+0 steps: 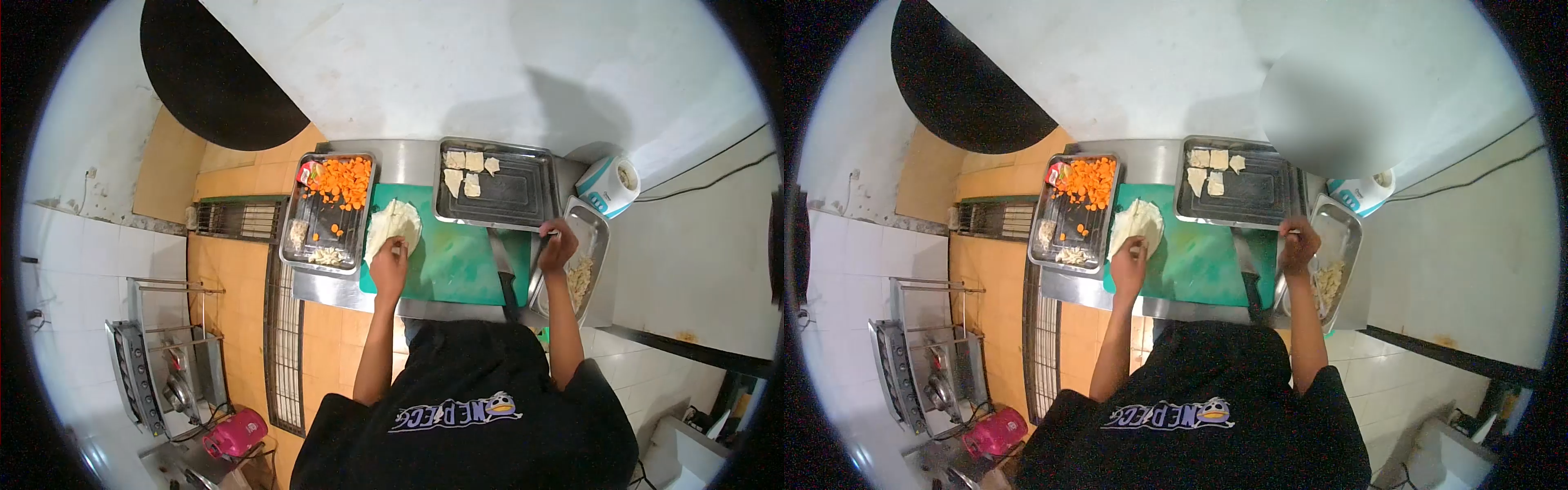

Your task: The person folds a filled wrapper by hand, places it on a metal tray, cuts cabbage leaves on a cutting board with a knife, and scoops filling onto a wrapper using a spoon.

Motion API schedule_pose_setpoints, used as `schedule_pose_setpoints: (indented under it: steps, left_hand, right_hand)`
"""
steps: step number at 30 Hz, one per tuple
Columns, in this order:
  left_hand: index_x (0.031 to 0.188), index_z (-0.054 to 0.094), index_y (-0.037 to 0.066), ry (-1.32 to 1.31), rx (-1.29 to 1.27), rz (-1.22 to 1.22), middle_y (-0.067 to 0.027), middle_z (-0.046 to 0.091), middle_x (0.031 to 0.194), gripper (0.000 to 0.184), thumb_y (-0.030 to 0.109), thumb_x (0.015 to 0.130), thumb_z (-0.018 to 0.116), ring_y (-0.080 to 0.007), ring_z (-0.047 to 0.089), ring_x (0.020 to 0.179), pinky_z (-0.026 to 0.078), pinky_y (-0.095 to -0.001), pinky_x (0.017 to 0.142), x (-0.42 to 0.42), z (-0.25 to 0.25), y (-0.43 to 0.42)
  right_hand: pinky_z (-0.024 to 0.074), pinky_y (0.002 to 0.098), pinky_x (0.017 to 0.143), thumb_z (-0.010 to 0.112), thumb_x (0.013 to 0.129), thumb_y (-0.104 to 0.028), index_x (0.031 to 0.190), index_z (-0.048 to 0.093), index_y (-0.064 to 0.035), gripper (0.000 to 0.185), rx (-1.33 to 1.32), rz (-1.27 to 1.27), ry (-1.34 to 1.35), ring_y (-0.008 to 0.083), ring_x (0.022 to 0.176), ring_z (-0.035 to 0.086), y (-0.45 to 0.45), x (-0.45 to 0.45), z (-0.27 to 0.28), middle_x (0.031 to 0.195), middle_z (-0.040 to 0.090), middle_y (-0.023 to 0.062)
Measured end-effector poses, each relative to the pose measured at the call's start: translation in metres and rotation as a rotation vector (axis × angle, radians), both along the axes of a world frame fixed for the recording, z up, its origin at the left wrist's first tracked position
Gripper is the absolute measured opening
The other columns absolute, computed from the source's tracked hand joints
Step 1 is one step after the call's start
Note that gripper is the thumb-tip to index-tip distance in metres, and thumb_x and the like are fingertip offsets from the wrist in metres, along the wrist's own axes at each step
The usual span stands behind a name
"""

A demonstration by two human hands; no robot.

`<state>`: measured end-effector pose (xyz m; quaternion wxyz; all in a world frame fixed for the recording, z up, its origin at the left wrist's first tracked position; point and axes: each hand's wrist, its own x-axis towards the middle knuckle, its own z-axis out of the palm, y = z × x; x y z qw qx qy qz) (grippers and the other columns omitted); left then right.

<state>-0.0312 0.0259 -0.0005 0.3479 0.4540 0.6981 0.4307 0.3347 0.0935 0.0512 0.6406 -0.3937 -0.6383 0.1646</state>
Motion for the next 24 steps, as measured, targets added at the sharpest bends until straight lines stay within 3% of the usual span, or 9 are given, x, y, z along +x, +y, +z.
schedule_pose_setpoints:
  steps: [2, 3, 7, 10, 16, 19, 21, 22, 24]
  left_hand:
    - [0.113, 0.071, 0.012, 0.687, 0.065, -0.073, -0.0116, 0.072, 0.108, 0.024, 0.023, 0.093, 0.074, -0.0320, 0.074, 0.087, 0.057, -0.0448, 0.070, 0.000, 0.017, 0.006]
    - [0.105, 0.069, 0.014, 0.655, 0.012, -0.071, -0.0097, 0.067, 0.112, 0.020, 0.023, 0.088, 0.077, -0.0358, 0.071, 0.091, 0.057, -0.0480, 0.073, -0.001, 0.015, 0.010]
    - [0.105, 0.069, 0.015, 0.718, -0.050, -0.086, -0.0087, 0.070, 0.109, 0.019, 0.024, 0.089, 0.076, -0.0353, 0.072, 0.091, 0.057, -0.0484, 0.073, -0.004, 0.010, 0.014]
    - [0.103, 0.070, 0.014, 0.748, -0.124, -0.105, -0.0101, 0.071, 0.103, 0.017, 0.023, 0.090, 0.074, -0.0363, 0.072, 0.090, 0.057, -0.0488, 0.074, -0.007, 0.000, 0.016]
    - [0.099, 0.073, 0.011, 0.562, -0.006, -0.033, -0.0146, 0.074, 0.101, 0.015, 0.023, 0.091, 0.073, -0.0378, 0.073, 0.090, 0.057, -0.0490, 0.076, -0.022, -0.004, 0.014]
    - [0.099, 0.073, 0.006, 0.461, 0.026, -0.014, -0.0174, 0.074, 0.102, 0.018, 0.023, 0.091, 0.073, -0.0343, 0.074, 0.090, 0.057, -0.0467, 0.079, -0.030, -0.002, 0.016]
    - [0.100, 0.070, 0.003, 0.196, 0.103, -0.036, -0.0127, 0.074, 0.096, 0.018, 0.021, 0.095, 0.070, -0.0264, 0.072, 0.087, 0.055, -0.0406, 0.081, -0.036, -0.001, 0.017]
    - [0.100, 0.070, 0.003, 0.197, 0.102, -0.036, -0.0127, 0.074, 0.096, 0.018, 0.021, 0.095, 0.070, -0.0264, 0.072, 0.087, 0.055, -0.0406, 0.081, -0.037, 0.003, 0.017]
    - [0.101, 0.067, 0.002, -0.157, 0.061, -0.104, -0.0039, 0.069, 0.092, 0.016, 0.019, 0.100, 0.066, -0.0191, 0.068, 0.084, 0.053, -0.0348, 0.082, -0.037, 0.013, 0.016]
  right_hand:
    - [0.0485, 0.0328, 0.064, 0.045, 0.110, -0.053, 0.092, 0.066, -0.0001, 0.060, -0.016, 0.033, -0.009, 0.0180, 0.068, 0.062, -0.023, -0.006, 0.002, 0.076, 0.064, 0.0086]
    - [0.0485, 0.0332, 0.063, 0.039, 0.110, -0.059, 0.093, 0.067, 0.0001, 0.067, -0.033, 0.064, -0.025, 0.0199, 0.065, 0.062, -0.031, -0.008, 0.004, 0.073, 0.063, 0.0090]
    - [0.0473, 0.0343, 0.057, 0.034, 0.108, -0.066, 0.092, 0.070, 0.0008, 0.077, -0.085, 0.124, -0.293, 0.0204, 0.062, 0.061, -0.049, -0.015, 0.007, 0.071, 0.063, 0.0100]
    - [0.0472, 0.0345, 0.057, 0.032, 0.109, -0.064, 0.092, 0.070, 0.0005, 0.077, -0.145, 0.178, -0.064, 0.0205, 0.062, 0.061, -0.057, -0.017, 0.003, 0.071, 0.063, 0.0108]
    - [0.0485, 0.0341, 0.062, 0.035, 0.111, -0.050, 0.092, 0.071, 0.0019, 0.066, -0.162, 0.113, -0.118, 0.0205, 0.066, 0.062, -0.050, -0.011, 0.003, 0.075, 0.065, 0.0119]
    - [0.0496, 0.0343, 0.064, 0.040, 0.111, -0.043, 0.095, 0.072, 0.0029, 0.059, -0.244, 0.151, -0.141, 0.0210, 0.067, 0.063, -0.054, -0.015, 0.001, 0.077, 0.067, 0.0124]
    - [0.0504, 0.0344, 0.065, 0.043, 0.110, -0.039, 0.097, 0.073, 0.0034, 0.054, -0.300, 0.175, -0.160, 0.0210, 0.068, 0.064, -0.059, -0.022, 0.004, 0.078, 0.067, 0.0123]
    - [0.0525, 0.0355, 0.067, 0.046, 0.109, -0.033, 0.100, 0.074, 0.0025, 0.046, -0.364, 0.194, -0.174, 0.0230, 0.070, 0.066, -0.060, -0.026, 0.011, 0.079, 0.069, 0.0127]
    - [0.0545, 0.0367, 0.070, 0.049, 0.107, -0.026, 0.103, 0.074, 0.0016, 0.038, -0.428, 0.212, -0.186, 0.0251, 0.071, 0.068, -0.061, -0.036, 0.023, 0.080, 0.070, 0.0131]
